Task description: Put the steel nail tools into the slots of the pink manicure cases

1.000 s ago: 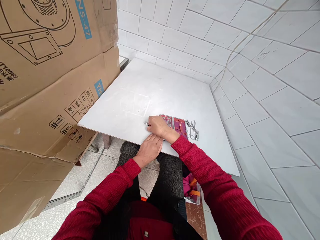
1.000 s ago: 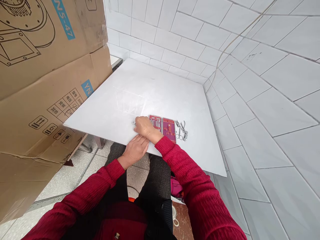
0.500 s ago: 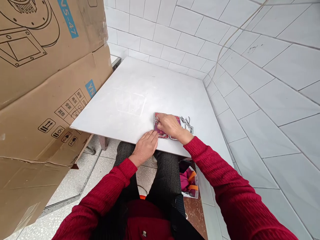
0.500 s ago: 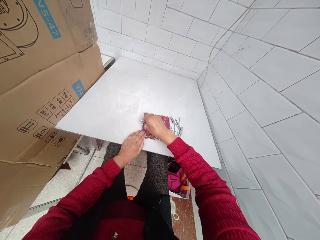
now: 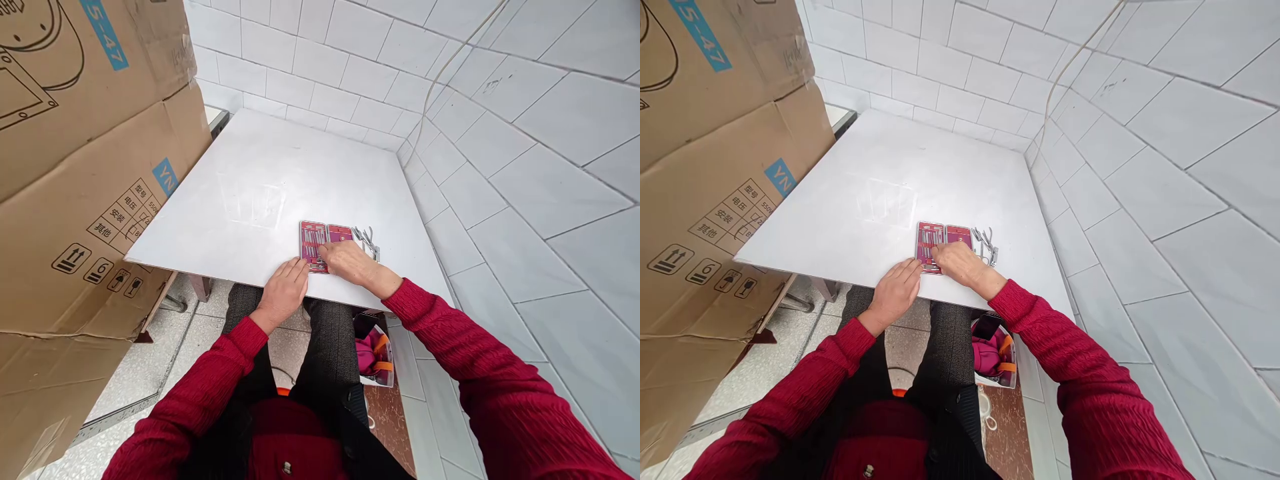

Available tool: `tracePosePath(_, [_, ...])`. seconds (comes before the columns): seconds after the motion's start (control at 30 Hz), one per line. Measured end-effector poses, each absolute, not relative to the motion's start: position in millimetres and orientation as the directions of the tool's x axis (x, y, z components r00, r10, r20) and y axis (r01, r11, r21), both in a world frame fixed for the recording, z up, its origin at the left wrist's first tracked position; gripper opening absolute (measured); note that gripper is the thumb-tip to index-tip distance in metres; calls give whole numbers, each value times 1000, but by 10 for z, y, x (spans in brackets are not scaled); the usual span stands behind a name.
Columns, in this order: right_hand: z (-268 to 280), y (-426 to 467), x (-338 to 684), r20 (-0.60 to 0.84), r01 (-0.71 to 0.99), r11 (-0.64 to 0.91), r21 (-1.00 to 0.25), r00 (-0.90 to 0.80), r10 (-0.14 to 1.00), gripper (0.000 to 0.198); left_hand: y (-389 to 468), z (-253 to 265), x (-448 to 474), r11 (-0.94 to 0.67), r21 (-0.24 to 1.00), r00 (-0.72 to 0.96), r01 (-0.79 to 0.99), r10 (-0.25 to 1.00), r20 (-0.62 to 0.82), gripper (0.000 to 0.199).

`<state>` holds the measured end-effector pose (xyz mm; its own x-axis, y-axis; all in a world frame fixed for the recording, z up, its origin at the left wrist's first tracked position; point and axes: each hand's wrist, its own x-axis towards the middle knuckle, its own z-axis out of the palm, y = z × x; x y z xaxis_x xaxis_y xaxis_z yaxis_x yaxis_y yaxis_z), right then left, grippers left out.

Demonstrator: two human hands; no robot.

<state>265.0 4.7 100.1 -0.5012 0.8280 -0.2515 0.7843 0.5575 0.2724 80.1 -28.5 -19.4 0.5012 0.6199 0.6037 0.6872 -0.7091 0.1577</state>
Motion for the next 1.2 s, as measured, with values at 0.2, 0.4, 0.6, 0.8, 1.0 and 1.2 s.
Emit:
tracePosePath(0.2, [1003,72,2606,-249,792,569,222,-519,818,22,-287,-179,797,-709,160,506,687,624,595,35])
tracePosePath(0.4, [928,134,2698,-184,836,548,-19,-542,820,22,-296,-155,800,-704,190,494,685,640,589,39])
tracePosePath(0.6, [636,141,2812,44,754,540,-375,-568,822,24,-299,-136,799,-700,170,490,694,632,600,35])
tracePosePath(0.8, [258,-23,2751,262,755,446,-481,-361,895,26,-248,-136,787,-707,169,497,687,627,600,35])
tracePosePath(1.0, [117,-39,2678,398,758,455,-467,-279,874,22,-128,-14,802,-732,123,544,670,597,590,31])
tracePosePath(1.2, [147,3,2686,406,779,466,-419,-298,864,22,-5,46,868,-750,51,561,660,536,631,28])
